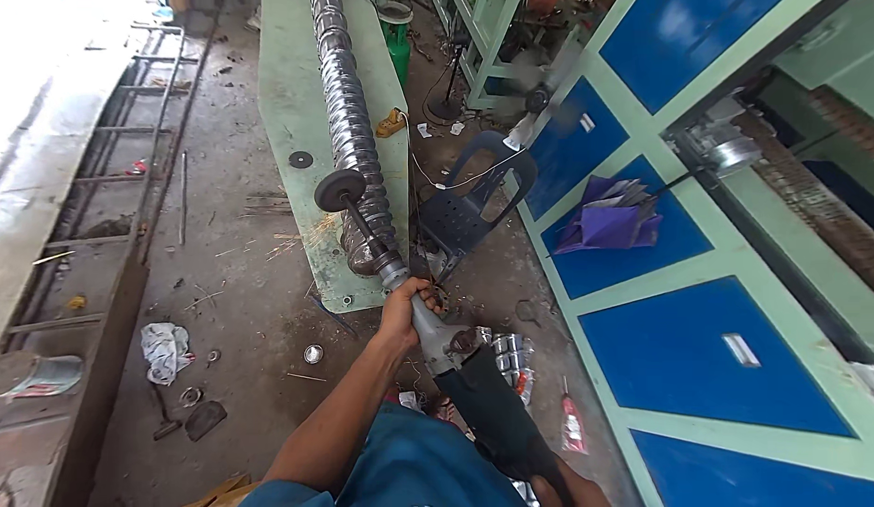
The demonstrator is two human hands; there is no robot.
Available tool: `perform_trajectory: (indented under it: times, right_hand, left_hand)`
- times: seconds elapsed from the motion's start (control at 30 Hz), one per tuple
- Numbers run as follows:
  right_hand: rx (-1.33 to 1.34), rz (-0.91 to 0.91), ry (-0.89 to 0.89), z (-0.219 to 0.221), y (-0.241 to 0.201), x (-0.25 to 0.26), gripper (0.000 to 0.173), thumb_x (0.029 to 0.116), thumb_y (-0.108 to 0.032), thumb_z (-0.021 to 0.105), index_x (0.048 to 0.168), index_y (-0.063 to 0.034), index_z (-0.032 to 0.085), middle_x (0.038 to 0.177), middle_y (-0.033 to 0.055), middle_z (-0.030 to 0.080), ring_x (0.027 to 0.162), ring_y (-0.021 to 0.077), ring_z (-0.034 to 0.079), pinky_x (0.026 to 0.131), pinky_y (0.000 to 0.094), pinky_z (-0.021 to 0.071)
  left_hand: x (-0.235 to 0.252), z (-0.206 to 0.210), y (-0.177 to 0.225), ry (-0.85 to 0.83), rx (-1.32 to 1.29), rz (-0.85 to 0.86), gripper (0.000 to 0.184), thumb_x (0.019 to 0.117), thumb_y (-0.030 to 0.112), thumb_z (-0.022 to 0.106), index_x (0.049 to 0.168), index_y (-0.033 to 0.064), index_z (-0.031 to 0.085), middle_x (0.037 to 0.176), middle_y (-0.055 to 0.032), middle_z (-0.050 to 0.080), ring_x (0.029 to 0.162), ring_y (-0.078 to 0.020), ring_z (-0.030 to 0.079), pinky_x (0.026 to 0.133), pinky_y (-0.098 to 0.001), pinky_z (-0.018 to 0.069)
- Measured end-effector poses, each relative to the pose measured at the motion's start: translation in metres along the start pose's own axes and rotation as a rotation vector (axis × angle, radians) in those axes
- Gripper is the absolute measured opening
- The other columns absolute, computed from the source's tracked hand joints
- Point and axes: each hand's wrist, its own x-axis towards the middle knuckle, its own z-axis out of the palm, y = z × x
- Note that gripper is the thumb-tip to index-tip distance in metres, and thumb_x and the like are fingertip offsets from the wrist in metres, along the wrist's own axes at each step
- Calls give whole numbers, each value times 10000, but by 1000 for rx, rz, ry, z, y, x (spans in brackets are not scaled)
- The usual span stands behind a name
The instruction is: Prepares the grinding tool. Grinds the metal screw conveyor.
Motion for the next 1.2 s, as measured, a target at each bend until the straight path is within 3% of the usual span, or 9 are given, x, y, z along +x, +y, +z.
perform_trajectory:
  times: [0.4,0.6,1.2]
  right_hand:
    - [5,-7,-8,0,0,1,577,1043,-521,498,1192,16,645,758,129,665,661,241,660,644,490,556]
    - [-13,6,-10,1,1,3,583,1040,-498,525,1256,34,630,845,162,705,750,267,704,713,504,573]
    - [16,-12,-9,-9,12,9,569,1049,-484,511,1248,37,625,823,153,691,724,256,692,696,486,571]
  left_hand:
    - [-1,-1,1,7,24,5,161,993,88,494,835,102,518,608,-10,499,505,-133,537,559,-308,553]
    - [-2,-4,0,28,36,5,175,991,93,491,818,110,508,595,-4,484,499,-134,531,563,-311,555]
    - [6,8,-6,27,27,9,144,991,85,503,848,94,514,610,-21,503,501,-140,544,548,-313,560]
